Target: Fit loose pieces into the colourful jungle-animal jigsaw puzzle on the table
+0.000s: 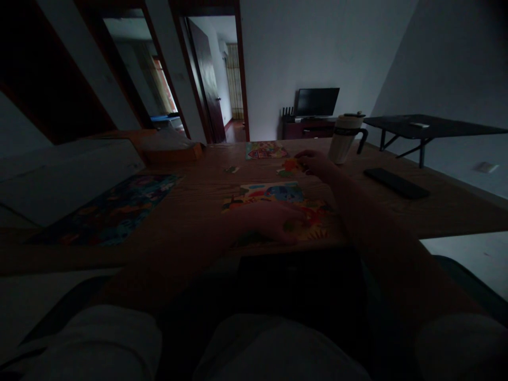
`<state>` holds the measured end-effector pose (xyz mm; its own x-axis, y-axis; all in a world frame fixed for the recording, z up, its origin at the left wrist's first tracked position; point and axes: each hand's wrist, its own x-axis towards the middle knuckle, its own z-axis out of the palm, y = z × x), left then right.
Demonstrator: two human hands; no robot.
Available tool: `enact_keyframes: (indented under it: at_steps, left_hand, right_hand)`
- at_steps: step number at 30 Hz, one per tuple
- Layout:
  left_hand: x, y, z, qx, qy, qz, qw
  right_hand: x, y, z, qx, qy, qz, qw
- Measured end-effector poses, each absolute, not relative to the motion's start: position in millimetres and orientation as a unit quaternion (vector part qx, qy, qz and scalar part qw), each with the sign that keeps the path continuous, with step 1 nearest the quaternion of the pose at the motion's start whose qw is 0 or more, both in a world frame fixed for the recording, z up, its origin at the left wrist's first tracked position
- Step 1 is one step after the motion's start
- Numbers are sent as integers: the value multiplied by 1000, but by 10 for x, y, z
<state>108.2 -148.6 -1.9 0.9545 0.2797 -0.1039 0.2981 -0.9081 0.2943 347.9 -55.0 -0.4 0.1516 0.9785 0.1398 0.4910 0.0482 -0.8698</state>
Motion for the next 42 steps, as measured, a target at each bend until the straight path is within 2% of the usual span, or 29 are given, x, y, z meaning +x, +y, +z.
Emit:
enact_keyframes:
  at_steps: [5, 11, 18, 22, 28, 35, 42]
  left_hand:
    - [1018, -1399, 14, 970, 184, -35, 154]
    - [719, -1128, 96, 946, 261, -39, 188]
    - [566, -935, 140, 932, 318, -32, 171]
    - [547, -914, 167, 927, 336, -45, 162]
    - [523, -923, 233, 922, 346, -96, 142]
    - [592, -954, 174, 935, 335, -70, 98]
    - [702, -1028, 76, 951, 300, -24, 75]
  right_hand:
    - [3558, -546, -36, -614, -618, 295, 393]
    - [3656, -614, -23, -590, -669, 354, 283]
    - [3524, -773, 77, -570, -639, 433, 281]
    - [3454, -850, 122, -565, -648, 470, 202]
    - [3474, -781, 109, -548, -690, 466, 75]
    - [3481, -794, 134, -529, -702, 471, 81]
    - [3432, -748, 89, -550, -709, 442, 10]
